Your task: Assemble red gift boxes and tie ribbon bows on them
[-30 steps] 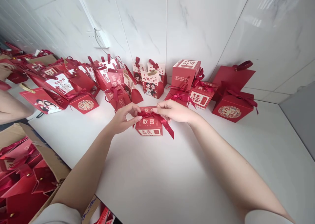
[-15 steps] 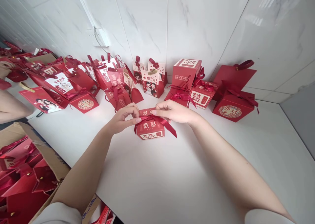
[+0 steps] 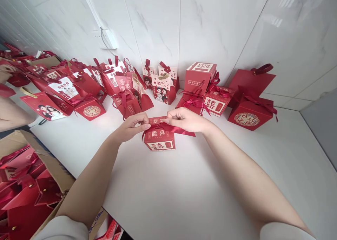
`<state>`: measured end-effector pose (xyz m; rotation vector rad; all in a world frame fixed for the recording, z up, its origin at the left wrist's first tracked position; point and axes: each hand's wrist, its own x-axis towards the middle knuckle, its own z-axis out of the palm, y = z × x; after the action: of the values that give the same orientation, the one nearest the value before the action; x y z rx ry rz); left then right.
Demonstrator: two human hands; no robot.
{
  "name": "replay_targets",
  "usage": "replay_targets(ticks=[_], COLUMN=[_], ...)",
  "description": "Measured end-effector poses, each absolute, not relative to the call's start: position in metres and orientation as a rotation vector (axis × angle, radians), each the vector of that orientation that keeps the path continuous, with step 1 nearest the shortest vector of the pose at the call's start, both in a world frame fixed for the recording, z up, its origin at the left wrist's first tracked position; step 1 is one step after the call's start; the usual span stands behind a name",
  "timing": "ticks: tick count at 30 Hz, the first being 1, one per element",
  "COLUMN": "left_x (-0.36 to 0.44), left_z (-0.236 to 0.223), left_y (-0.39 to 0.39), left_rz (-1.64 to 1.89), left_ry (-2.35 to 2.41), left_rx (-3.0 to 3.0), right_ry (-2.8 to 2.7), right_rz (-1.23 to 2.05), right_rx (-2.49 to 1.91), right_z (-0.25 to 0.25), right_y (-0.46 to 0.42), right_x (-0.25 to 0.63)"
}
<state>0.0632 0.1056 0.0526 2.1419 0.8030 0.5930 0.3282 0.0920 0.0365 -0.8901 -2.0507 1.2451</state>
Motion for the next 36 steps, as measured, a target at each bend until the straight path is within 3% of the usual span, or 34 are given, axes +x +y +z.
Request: replay_targets(ticks=[21, 27, 32, 36], left_x=[0.057, 0.062, 0.075, 0.078], left_z=[0.030, 0.034, 0.046, 0.045], left_y=[0.121, 0.114, 0.096, 0.095], left_rz=[0.692, 0.752, 1.033, 0.921], left_ry=[0.645, 0.754, 1.011, 1.092], left_rx=[1.903, 1.872, 2.158, 2.257], right_ry=[-1.885, -1.855, -1.865, -1.829], right_rz=[1.425, 1.425, 1.477, 1.493], right_rx=[-0.831, -0.837, -0.718, -0.704], right_z=[0.020, 0.028, 0.039, 0.036], right_y=[0.098, 0.093, 0.089, 0.086], right_x=[0.332, 0.327, 0.319, 0.313])
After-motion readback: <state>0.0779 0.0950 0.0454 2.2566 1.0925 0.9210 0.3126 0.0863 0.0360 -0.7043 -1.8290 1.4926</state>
